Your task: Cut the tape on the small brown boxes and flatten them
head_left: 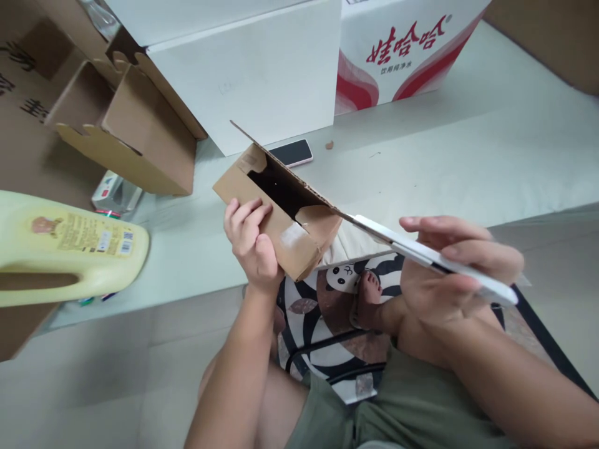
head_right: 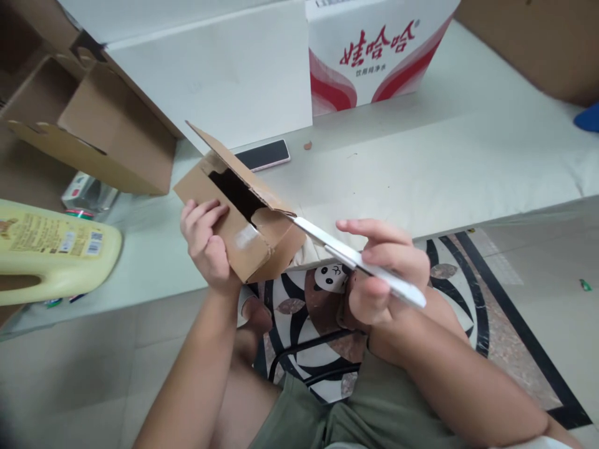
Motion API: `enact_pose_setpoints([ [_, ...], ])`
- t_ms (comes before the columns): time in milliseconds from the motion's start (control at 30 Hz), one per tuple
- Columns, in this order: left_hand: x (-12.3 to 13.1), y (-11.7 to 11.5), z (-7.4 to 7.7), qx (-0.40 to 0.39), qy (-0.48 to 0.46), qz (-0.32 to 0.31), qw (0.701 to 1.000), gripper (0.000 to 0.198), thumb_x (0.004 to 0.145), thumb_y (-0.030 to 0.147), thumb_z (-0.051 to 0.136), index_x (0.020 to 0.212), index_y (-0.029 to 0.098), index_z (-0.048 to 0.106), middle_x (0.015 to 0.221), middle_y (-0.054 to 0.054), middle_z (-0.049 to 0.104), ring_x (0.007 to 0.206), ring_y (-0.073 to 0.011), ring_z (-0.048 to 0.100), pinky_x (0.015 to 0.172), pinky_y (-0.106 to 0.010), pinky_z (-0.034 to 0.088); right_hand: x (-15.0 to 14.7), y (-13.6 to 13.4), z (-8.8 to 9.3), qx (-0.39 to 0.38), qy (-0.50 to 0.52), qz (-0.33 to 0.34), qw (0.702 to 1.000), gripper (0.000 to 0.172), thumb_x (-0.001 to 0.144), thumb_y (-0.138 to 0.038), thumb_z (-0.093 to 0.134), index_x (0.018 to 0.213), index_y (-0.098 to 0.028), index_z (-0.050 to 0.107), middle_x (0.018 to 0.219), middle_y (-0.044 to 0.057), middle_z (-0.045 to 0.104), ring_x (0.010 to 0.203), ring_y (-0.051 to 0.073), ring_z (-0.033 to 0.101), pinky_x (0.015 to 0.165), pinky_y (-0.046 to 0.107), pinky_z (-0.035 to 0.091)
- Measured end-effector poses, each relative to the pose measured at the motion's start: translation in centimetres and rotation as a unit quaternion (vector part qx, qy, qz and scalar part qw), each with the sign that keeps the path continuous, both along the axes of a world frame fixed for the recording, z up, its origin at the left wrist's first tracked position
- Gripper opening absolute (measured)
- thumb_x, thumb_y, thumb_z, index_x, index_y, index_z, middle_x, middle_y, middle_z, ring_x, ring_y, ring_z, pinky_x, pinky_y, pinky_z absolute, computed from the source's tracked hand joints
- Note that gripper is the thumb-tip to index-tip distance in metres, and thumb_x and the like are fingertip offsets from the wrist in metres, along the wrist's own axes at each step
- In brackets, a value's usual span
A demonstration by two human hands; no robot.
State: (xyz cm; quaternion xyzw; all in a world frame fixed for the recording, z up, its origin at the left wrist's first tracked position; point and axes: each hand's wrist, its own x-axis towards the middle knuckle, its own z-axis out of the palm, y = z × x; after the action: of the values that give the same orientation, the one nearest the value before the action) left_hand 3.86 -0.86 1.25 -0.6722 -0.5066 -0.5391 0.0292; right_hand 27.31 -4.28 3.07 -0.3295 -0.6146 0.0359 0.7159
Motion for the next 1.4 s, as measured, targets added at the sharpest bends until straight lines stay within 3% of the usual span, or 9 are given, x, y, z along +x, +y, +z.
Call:
enact_pose_setpoints([
  [167,-0.2,0.0,-0.1,0.000,0.009,-0.003,1.000,0.048,0.101,0.041,0.030,0.119,0.020,0.071,0.124,-0.011,0.070,0.136,-0.0321,0.054,0.125,-0.054,0.032,-0.1,1.7,0.8,0.007,0.067,-0.060,0.996,0.028,0.102,-0.055,0.045,0.096,-0.031,0.058,0.081,0.003,0.053,0.062,0.018,0.057,0.041,0.029,0.047],
  [367,-0.8,0.0,-0.1,0.007,0.016,-0.003,1.000,0.051,0.102,0.046,0.030,0.115,0.021,0.072,0.120,-0.011,0.071,0.133,-0.0324,0.057,0.124,-0.054,0.035,1.2,1.8,-0.8,-0.101,-0.014,-0.023,0.995,0.014,0.103,-0.040,0.051,0.106,-0.029,0.060,0.104,0.007,0.063,0.098,0.024,0.069,0.066,0.036,0.060],
  [467,-0.9,0.1,-0.2,0.013,0.007,-0.011,1.000,0.048,0.101,0.044,0.032,0.115,0.021,0.072,0.121,-0.011,0.071,0.133,-0.0324,0.058,0.123,-0.054,0.035,1.1,2.3,-2.0,-0.220,-0.169,-0.032,0.960,0.010,0.101,-0.028,0.053,0.099,-0.026,0.063,0.122,0.011,0.066,0.113,0.026,0.068,0.088,0.045,0.060],
  [700,-1.3,0.0,-0.2,0.003,0.012,-0.010,1.000,0.050,0.101,0.047,0.031,0.116,0.022,0.071,0.121,-0.010,0.071,0.134,-0.0329,0.056,0.124,-0.056,0.034,-0.1,4.1,-4.5,-0.390,-0.278,-0.035,0.877,0.023,0.089,-0.014,0.048,0.102,-0.024,0.063,0.149,0.014,0.056,0.106,0.026,0.069,0.072,0.039,0.056],
  [867,-1.8,-0.2,-0.5,-0.014,0.011,0.003,1.000,0.054,0.101,0.053,0.029,0.114,0.023,0.071,0.122,-0.011,0.069,0.136,-0.0344,0.054,0.124,-0.056,0.033,-0.4,5.5,-5.2,-0.436,-0.316,-0.028,0.842,0.027,0.090,-0.021,0.049,0.111,-0.019,0.064,0.155,0.021,0.050,0.115,0.032,0.068,0.087,0.048,0.058],
  [1033,-1.8,-0.2,-0.7,-0.015,0.007,0.007,1.000,0.056,0.101,0.054,0.027,0.115,0.023,0.071,0.122,-0.011,0.068,0.137,-0.0346,0.053,0.124,-0.056,0.033,-0.7,6.0,-5.6,-0.476,-0.347,-0.101,0.802,0.040,0.090,-0.031,0.057,0.124,-0.013,0.066,0.162,0.026,0.040,0.152,0.051,0.033,0.117,0.071,0.034],
  [1133,-1.9,-0.2,-1.1,-0.015,0.002,0.000,1.000,0.054,0.101,0.053,0.028,0.116,0.023,0.071,0.122,-0.011,0.067,0.138,-0.0338,0.051,0.125,-0.056,0.033,-1.1,5.4,-5.3,-0.473,-0.346,-0.133,0.800,0.039,0.091,-0.037,0.059,0.124,-0.018,0.069,0.164,0.020,0.041,0.158,0.054,0.019,0.120,0.078,0.020],
  [1300,-3.5,-0.5,-2.9,0.050,-0.079,-0.012,0.996,0.043,0.100,0.048,0.034,0.119,0.029,0.068,0.127,-0.008,0.064,0.140,-0.0302,0.049,0.125,-0.053,0.032,-1.8,4.6,-4.9,-0.461,-0.354,-0.074,0.811,0.038,0.099,-0.040,0.048,0.110,-0.019,0.077,0.154,0.016,0.055,0.158,0.047,0.026,0.122,0.075,0.022],
  [1400,-5.0,-0.6,-3.5,0.003,-0.080,-0.002,0.997,0.045,0.097,0.055,0.039,0.122,0.028,0.065,0.134,-0.009,0.064,0.141,-0.0309,0.050,0.124,-0.052,0.036,-2.0,4.5,-5.0,-0.454,-0.348,0.002,0.820,0.046,0.103,-0.042,0.038,0.107,-0.020,0.079,0.150,0.014,0.061,0.157,0.045,0.030,0.122,0.073,0.027],
])
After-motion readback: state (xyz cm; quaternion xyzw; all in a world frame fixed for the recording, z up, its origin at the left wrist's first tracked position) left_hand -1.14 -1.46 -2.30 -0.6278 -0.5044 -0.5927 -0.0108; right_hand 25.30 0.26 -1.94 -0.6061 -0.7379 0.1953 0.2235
